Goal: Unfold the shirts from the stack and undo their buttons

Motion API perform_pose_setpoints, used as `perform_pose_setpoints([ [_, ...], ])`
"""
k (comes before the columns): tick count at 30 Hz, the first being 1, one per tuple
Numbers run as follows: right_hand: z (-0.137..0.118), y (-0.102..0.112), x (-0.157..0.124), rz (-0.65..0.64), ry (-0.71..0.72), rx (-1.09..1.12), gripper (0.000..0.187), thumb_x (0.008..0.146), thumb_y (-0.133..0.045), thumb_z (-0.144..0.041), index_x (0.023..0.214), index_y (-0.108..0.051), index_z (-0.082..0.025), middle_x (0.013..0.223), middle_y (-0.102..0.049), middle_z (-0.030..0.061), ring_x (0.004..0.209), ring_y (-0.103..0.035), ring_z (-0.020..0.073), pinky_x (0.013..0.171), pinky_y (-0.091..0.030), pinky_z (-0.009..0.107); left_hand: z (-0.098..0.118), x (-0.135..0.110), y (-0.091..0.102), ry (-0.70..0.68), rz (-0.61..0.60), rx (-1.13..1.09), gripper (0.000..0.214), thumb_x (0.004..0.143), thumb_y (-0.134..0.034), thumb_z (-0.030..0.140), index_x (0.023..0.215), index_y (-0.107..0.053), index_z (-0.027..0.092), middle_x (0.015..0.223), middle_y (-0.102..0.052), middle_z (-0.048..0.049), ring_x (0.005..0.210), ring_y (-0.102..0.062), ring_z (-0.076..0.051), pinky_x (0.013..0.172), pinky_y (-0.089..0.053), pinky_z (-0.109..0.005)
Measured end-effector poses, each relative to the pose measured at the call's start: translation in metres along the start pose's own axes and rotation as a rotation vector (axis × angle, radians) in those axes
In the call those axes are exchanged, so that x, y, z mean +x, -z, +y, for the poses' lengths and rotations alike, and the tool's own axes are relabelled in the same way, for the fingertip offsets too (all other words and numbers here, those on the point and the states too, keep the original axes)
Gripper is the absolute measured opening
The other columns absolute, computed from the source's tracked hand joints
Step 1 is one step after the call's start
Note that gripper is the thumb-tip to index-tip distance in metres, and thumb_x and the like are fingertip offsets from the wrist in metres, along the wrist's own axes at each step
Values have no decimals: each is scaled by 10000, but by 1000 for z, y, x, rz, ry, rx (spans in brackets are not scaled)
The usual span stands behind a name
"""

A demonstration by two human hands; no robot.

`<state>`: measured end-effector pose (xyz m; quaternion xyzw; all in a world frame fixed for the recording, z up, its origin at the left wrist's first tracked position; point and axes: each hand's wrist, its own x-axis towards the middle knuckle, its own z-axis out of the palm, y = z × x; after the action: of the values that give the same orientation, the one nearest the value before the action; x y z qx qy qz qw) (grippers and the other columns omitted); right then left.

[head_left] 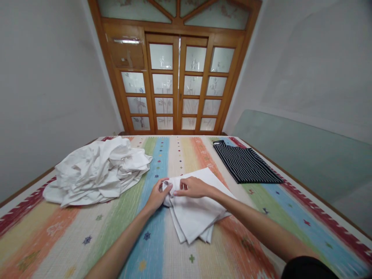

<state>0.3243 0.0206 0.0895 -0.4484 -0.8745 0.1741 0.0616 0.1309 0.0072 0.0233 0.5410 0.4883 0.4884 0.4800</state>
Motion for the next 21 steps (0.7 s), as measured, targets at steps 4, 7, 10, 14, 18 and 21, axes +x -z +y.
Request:
perform_pose_setpoints([
  [4, -20, -18, 1, 97, 6, -131, 398, 872, -487, -589, 957, -647, -234, 878, -702, 80, 746, -630, 229, 584, -376, 296, 6, -1, 4, -3, -79, -51, 561, 661, -728, 436, 1113, -529, 168, 945, -693, -75, 833, -677, -208, 729, -532, -321],
  [7, -23, -4, 7, 148, -16, -217, 291, 935, -437, -385, 920, -671, -212, 835, -703, 75, 737, -639, 219, 584, -373, 286, 18, 9, 11, -97, -65, 25, 521, 669, -701, 364, 1117, -528, 161, 846, -685, -47, 809, -671, -199, 731, -529, -315],
  [10, -17, 38, 18, 252, -58, -303, 217, 889, -491, -238, 856, -698, -180, 779, -695, 63, 745, -637, 200, 607, -373, 254, 51, 37, 20, -259, 22, 245, 404, 677, -629, 254, 1063, -588, 143, 769, -664, -21, 756, -644, -175, 750, -515, -304],
  [14, -10, 123, 36, 492, -113, -376, 291, 842, -459, -121, 966, -710, -200, 894, -689, 68, 845, -613, 212, 673, -392, 276, 138, 85, 26, -544, 114, 595, 200, 733, -523, 181, 872, -662, 148, 796, -694, -37, 801, -625, -182, 783, -491, -292],
  [18, -14, 195, 31, 896, 22, -458, 375, 898, -428, -167, 1194, -637, -265, 917, -645, 44, 910, -559, 220, 763, -423, 334, 230, 98, 23, -956, 271, 829, 239, 783, -433, 80, 886, -646, 117, 848, -680, -67, 813, -605, -179, 794, -459, -300],
  [21, -17, 208, 3, 1056, 224, -511, 355, 927, -450, -216, 1249, -583, -284, 1053, -607, 51, 1045, -485, 255, 863, -409, 413, 252, 75, 26, -1168, 316, 891, 218, 851, -415, 99, 936, -614, 124, 892, -651, -73, 866, -578, -173, 812, -444, -301],
])
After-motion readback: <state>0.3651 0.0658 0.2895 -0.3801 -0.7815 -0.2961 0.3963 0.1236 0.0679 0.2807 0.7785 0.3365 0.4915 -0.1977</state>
